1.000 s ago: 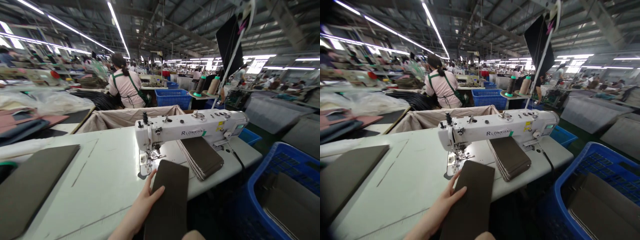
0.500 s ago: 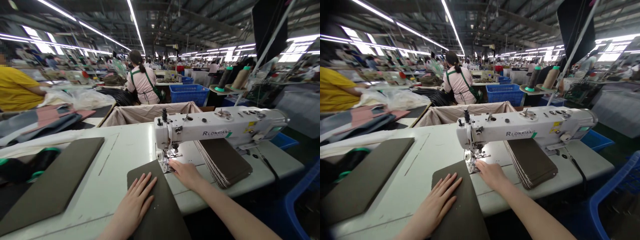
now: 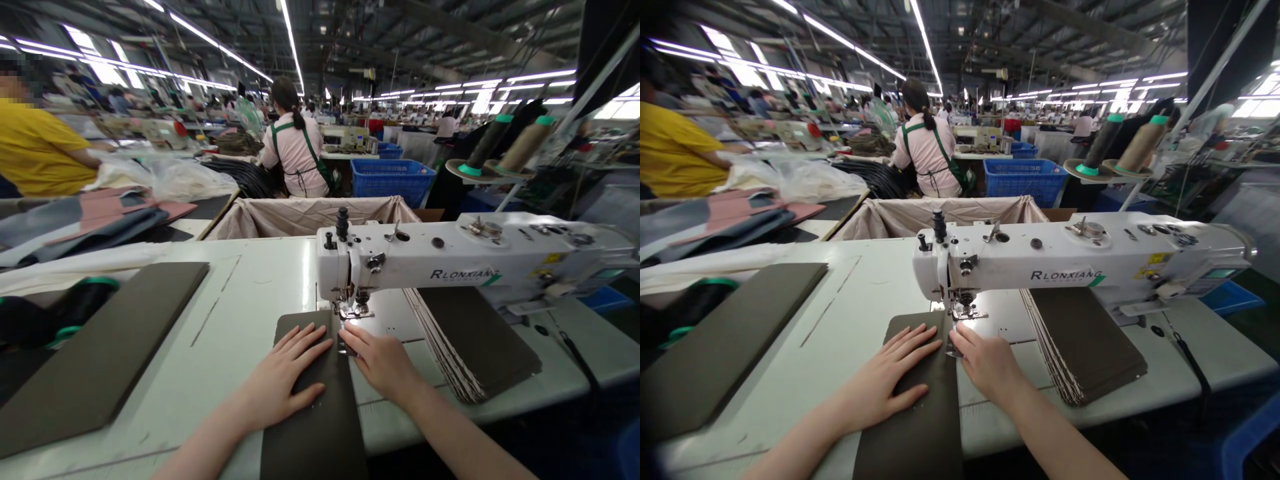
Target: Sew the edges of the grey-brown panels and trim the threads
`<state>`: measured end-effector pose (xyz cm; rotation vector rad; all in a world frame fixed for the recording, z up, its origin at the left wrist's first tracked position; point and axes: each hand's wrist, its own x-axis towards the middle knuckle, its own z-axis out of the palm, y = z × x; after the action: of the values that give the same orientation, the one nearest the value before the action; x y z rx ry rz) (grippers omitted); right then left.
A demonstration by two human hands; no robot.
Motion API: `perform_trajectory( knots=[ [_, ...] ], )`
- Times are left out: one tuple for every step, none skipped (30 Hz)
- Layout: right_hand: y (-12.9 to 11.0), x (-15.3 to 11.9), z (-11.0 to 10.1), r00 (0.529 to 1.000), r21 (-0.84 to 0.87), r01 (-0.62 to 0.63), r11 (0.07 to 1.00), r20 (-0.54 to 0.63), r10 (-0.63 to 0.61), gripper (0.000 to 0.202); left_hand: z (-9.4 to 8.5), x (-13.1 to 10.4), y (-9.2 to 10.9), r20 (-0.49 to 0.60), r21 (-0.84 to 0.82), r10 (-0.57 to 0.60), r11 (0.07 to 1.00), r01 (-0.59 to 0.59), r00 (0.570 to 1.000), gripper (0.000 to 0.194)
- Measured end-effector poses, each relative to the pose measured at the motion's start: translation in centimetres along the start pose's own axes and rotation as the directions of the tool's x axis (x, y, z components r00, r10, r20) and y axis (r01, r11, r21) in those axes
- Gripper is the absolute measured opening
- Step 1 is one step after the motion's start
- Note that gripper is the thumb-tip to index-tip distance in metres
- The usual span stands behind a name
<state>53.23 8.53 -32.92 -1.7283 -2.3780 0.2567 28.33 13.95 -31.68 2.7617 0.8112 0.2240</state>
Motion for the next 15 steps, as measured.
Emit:
perform_trajectory(
  knots=[
    [0.03,0.02,0.07,1.000,-0.002,0.000,1.000,0.002,0.000,0.054,0.04,0.00,-0.01,-0.001,-0.004,0.001,1.000,-0.001,1.000,0.066],
    [0.05,0.04,0.14,1.000,-0.003,0.001,1.000,0.003,-0.001,0.055,0.06,-0.02,-0.04,-0.003,-0.008,0.000,1.000,0.000,1.000,0.066],
    [0.06,0.05,0.19,1.000,-0.004,0.001,1.000,0.004,-0.001,0.055,0.05,-0.04,-0.07,-0.005,-0.009,0.000,1.000,0.000,1.000,0.066],
    [0.07,0.07,0.23,1.000,-0.006,-0.001,1.000,0.004,0.001,0.055,0.02,-0.06,-0.10,-0.003,-0.009,-0.001,1.000,0.001,1.000,0.067],
    [0.07,0.08,0.25,1.000,-0.006,-0.004,1.000,0.004,0.004,0.054,-0.01,-0.08,-0.12,-0.001,-0.008,-0.002,1.000,0.002,1.000,0.067],
    [0.08,0.09,0.25,1.000,-0.006,-0.005,1.000,0.005,0.005,0.054,-0.04,-0.09,-0.14,0.004,-0.005,-0.004,1.000,0.004,1.000,0.067],
    [0.08,0.10,0.23,1.000,-0.005,-0.006,1.000,0.008,0.006,0.054,-0.07,-0.10,-0.16,0.010,-0.001,-0.007,1.000,0.007,1.000,0.067],
    [0.08,0.10,0.21,1.000,-0.004,-0.007,1.000,0.011,0.007,0.055,-0.08,-0.10,-0.17,0.018,0.005,-0.011,1.000,0.011,1.000,0.067],
    [0.07,0.11,0.18,1.000,-0.003,-0.006,1.000,0.014,0.006,0.055,-0.08,-0.11,-0.18,0.025,0.010,-0.014,1.000,0.014,1.000,0.068],
    [0.07,0.11,0.16,1.000,-0.004,-0.007,1.000,0.016,0.007,0.055,-0.06,-0.12,-0.20,0.030,0.015,-0.016,1.000,0.016,0.999,0.068],
    [0.05,0.10,0.13,1.000,-0.005,-0.008,1.000,0.018,0.008,0.055,-0.03,-0.13,-0.21,0.034,0.017,-0.016,1.000,0.016,0.999,0.068],
    [0.03,0.10,0.12,1.000,-0.008,-0.011,1.000,0.019,0.011,0.055,-0.01,-0.14,-0.23,0.034,0.015,-0.015,1.000,0.015,0.999,0.068],
    [0.01,0.10,0.11,1.000,-0.010,-0.013,1.000,0.017,0.013,0.055,0.01,-0.15,-0.24,0.032,0.012,-0.014,1.000,0.014,0.999,0.068],
    [-0.02,0.10,0.11,1.000,-0.011,-0.014,1.000,0.016,0.015,0.055,0.03,-0.15,-0.25,0.028,0.009,-0.012,1.000,0.011,1.000,0.068],
    [-0.04,0.11,0.10,1.000,-0.011,-0.015,1.000,0.015,0.015,0.054,0.02,-0.15,-0.25,0.025,0.005,-0.009,1.000,0.009,1.000,0.068]
  ],
)
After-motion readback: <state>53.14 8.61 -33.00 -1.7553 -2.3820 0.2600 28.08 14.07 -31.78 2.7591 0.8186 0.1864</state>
